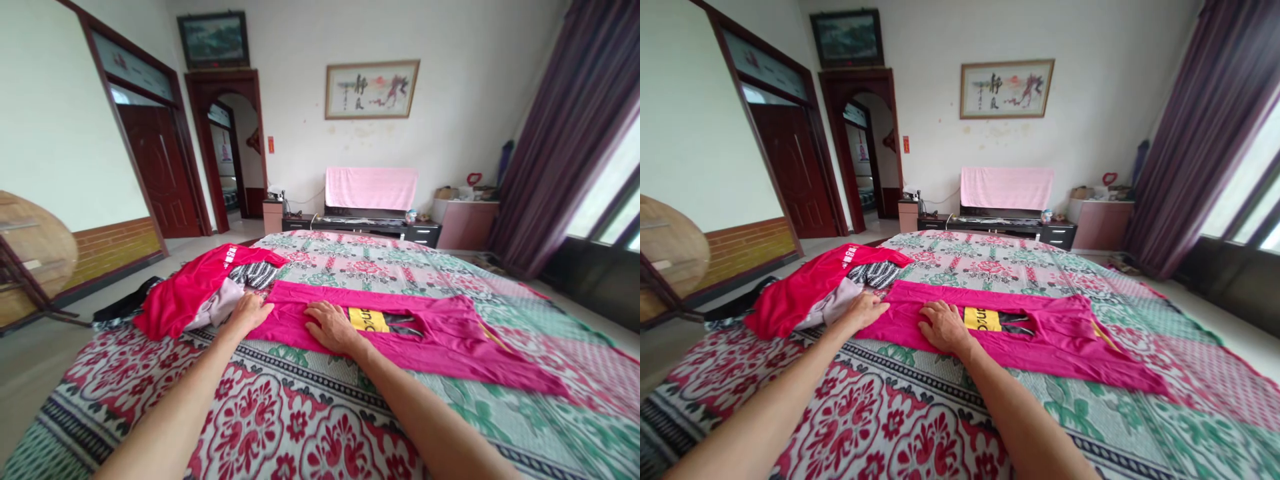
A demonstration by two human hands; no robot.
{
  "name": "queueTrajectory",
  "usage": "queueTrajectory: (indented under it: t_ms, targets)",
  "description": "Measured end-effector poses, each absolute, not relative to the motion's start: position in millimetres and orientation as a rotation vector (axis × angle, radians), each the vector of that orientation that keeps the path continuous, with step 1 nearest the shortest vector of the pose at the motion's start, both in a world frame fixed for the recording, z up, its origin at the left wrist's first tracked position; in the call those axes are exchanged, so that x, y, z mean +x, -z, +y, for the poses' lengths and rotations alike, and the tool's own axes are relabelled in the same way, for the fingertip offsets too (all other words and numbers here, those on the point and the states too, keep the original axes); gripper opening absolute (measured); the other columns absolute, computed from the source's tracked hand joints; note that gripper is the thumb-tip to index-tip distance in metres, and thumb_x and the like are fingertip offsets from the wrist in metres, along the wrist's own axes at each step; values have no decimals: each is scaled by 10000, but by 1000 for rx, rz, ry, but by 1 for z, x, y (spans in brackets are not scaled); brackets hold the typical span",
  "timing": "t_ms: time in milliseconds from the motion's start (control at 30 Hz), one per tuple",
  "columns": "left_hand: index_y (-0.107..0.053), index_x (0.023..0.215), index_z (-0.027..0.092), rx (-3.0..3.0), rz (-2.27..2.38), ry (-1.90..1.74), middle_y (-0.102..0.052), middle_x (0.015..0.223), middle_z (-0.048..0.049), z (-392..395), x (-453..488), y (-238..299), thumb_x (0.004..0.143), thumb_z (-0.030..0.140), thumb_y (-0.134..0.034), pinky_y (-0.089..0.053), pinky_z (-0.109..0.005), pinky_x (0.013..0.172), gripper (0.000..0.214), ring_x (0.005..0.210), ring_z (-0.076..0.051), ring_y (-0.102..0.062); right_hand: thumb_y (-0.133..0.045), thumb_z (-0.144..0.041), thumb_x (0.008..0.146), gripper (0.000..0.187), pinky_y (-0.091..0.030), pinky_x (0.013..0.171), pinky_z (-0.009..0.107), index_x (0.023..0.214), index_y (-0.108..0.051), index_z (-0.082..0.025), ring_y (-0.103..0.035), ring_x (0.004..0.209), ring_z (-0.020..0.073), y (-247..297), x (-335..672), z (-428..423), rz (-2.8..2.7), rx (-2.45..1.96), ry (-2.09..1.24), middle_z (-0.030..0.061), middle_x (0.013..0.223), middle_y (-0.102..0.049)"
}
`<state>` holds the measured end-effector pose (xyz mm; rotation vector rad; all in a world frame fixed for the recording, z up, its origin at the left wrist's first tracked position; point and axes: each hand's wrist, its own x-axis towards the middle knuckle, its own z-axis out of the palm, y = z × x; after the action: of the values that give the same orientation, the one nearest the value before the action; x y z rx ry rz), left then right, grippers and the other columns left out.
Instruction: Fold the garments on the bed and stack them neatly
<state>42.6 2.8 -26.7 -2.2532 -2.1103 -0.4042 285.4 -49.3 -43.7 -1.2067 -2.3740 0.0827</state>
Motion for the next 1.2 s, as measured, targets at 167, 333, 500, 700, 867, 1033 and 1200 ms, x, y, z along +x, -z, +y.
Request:
queueTrajectory:
  t_ms: [167, 333, 500, 700, 867, 1033, 1200]
  targets:
    - [-713, 880, 132, -2160, -1979, 507, -671, 1010, -147, -16, 47, 46, 825, 445, -542, -397, -287, 964, 360, 1079, -249, -576, -470, -324, 919, 327, -319, 1024, 400, 1206, -586, -218, -470, 1203, 198, 43, 283, -51, -2368, -1235, -62, 61, 1306, -573]
    - [-700, 985, 129, -2150, -1974, 605, -665, 1064, -154, -24, 47, 51, 832, 437, -532, -376, -334, 993, 383, 1084, -267, -564, -461, -313, 922, 340, -319, 1031, 404, 1226, -576, -214, -462, 1221, 193, 42, 280, -53, -2368, -1275, -67, 77, 1323, -562]
    - [-696, 1010, 148, -2158, -1982, 641, -671, 1058, -141, -22, 44, 51, 830, 453, -522, -370, -353, 987, 394, 1076, -274, -571, -480, -295, 910, 327, -327, 1027, 404, 1206, -590, -214, -470, 1217, 196, 41, 280, -54, -2346, -1255, -65, 77, 1310, -574]
    - [-694, 1009, 148, -2149, -1967, 666, -667, 1063, -141, -19, 43, 55, 826, 457, -527, -367, -358, 984, 396, 1054, -269, -576, -504, -292, 897, 323, -333, 1028, 398, 1189, -601, -194, -484, 1205, 199, 43, 280, -53, -2313, -1235, -81, 83, 1295, -588]
    - [-706, 977, 180, -2164, -2012, 697, -673, 1033, -112, -17, 39, 52, 785, 478, -585, -367, -338, 985, 374, 1045, -251, -582, -513, -288, 890, 310, -356, 1011, 399, 1169, -611, -194, -494, 1205, 210, 46, 283, -52, -2291, -1218, -87, 85, 1278, -601]
    - [-723, 857, 195, -2209, -2093, 645, -704, 961, -90, -11, 34, 38, 856, 440, -484, -387, -304, 930, 342, 1009, -220, -599, -530, -237, 863, 278, -395, 987, 382, 1116, -636, -190, -555, 1134, 209, 45, 285, -50, -2236, -1192, -123, 95, 1201, -642]
    - [-732, 834, 198, -2281, -2212, 490, -733, 872, -65, 10, 28, 13, 851, 300, -436, -418, -253, 735, 313, 880, -193, -646, -454, -176, 887, 249, -438, 935, 316, 1049, -644, -182, -597, 1031, 176, 37, 267, -60, -2223, -1062, -144, 88, 1100, -670]
